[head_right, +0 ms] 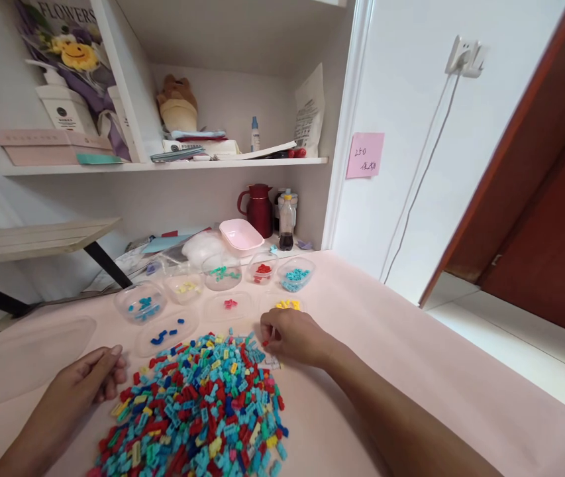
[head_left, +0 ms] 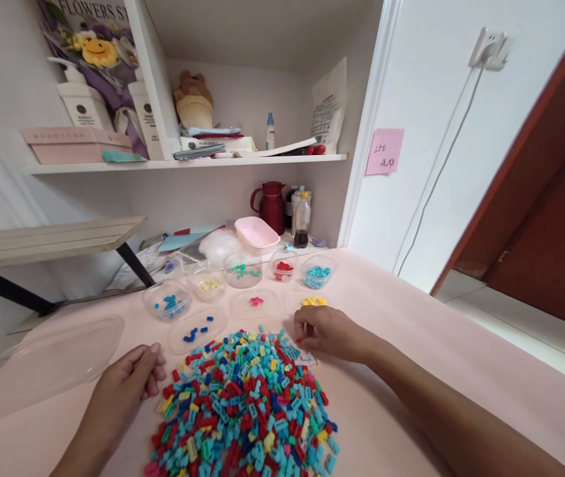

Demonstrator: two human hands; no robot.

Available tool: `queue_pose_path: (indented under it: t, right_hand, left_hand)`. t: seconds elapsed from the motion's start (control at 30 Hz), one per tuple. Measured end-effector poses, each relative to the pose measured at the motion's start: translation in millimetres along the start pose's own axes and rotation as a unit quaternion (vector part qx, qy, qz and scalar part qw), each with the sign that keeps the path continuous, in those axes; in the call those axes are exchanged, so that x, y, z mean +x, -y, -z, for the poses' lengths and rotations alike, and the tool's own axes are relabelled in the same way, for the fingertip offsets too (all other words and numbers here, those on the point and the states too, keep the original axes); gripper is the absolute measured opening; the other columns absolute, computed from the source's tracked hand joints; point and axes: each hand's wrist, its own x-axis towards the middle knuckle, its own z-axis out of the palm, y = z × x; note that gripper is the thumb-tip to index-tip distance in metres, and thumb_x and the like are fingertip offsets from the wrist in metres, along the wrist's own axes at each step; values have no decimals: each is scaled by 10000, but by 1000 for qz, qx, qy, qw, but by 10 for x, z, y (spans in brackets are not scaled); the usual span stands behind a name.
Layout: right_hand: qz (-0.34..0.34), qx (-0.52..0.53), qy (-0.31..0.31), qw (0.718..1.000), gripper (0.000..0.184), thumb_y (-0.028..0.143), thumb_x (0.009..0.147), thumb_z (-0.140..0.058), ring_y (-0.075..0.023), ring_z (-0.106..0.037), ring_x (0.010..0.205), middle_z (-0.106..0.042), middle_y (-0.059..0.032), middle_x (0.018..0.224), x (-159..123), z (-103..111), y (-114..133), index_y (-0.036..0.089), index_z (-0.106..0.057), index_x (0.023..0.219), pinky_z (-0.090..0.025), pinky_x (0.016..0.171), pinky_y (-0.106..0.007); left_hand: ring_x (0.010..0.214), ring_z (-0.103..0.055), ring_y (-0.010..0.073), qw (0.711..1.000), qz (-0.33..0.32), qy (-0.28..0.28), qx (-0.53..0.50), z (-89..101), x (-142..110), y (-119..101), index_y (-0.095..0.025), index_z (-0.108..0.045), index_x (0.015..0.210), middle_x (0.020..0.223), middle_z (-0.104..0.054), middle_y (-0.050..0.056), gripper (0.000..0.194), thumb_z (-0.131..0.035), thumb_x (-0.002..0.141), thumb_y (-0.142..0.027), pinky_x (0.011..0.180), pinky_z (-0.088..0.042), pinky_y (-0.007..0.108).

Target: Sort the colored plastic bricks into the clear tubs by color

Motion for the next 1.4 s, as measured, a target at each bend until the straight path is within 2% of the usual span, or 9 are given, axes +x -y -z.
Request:
queue_pose_path:
  t: [0.3,0.43,0.63,0.8,0.9,0.97,1.13,1.3,1.4]
  right_hand:
    - [-41,224,-10,974,76,183,715,-607,-112,-550,613,-595,24,666,23,-55,-13,184,-547,761,-391,541,-206]
    - [-57,253,-12,966,90,217,732,-597,-126,-592,580,-592,24,633,250,109,-50,183,-532,782,-391,481,-199]
    - [-61,83,-216,971,104,215,733,-594,-135,-606,600,-649,-3,765,907,521,-45,210,-582,836,-419,518,-228]
    - [-80,44,-305,948,288,192,720,-592,-168,-600,707,-639,-24,897,1052,514,-32,250,-594,1002,-417,579,-262]
    - [-86,175,-268,944,219,275,774,-551,-143,-599,598,-620,-8,801,831,385,71,221,-591,982,-420,512,-247]
    - [-76,284,-177,939,196,327,788,-548,-125,-583,535,-608,-2,738,607,290,164,190,-596,919,-404,464,-231]
    - [-62,272,3,960,166,301,811,-548,-114,-566,506,-616,5,660,114,51,240,179,-643,870,-408,469,-219]
    - [-21,64,-60,996,163,176,808,-543,-163,-597,696,-672,-36,827,-41,-104,140,214,-689,871,-457,657,-284]
    - [26,40,-54,997,212,146,820,-543,-168,-594,767,-662,-41,872,-59,-100,165,235,-705,925,-457,714,-292]
  left_hand:
    - [461,-492,120,1000,-12,6,4,-5,25,41,-200,-589,628,556,-602,-15,466,-544,721,-655,450,-362,226]
    - [446,-492,118,1000,-17,2,-17,-20,23,60,-197,-576,610,552,-605,-9,465,-540,730,-645,445,-362,225]
    - [433,-481,110,999,-8,-10,-43,-27,-11,54,-192,-573,616,540,-594,-14,454,-546,733,-631,442,-358,219]
    - [427,-482,109,999,-1,-8,-46,-26,-11,42,-189,-575,641,533,-582,-22,459,-539,731,-637,438,-346,219]
    - [434,-486,112,999,2,-4,-45,-25,-9,40,-189,-577,650,538,-582,-25,455,-537,734,-634,443,-351,222]
    - [441,-481,110,999,-1,-3,-42,-23,-9,40,-191,-575,647,545,-584,-25,448,-535,741,-628,449,-353,221]
    - [471,-495,119,1000,1,0,-13,-13,-20,9,-196,-584,631,565,-595,-19,441,-543,743,-621,475,-382,229]
    - [483,-501,132,1000,1,-6,8,-7,-29,-58,-199,-603,633,573,-601,-9,451,-573,700,-644,472,-383,237]
    - [471,-501,138,1000,5,-16,13,-14,-16,-63,-202,-604,652,563,-604,-8,453,-591,674,-655,458,-377,242]
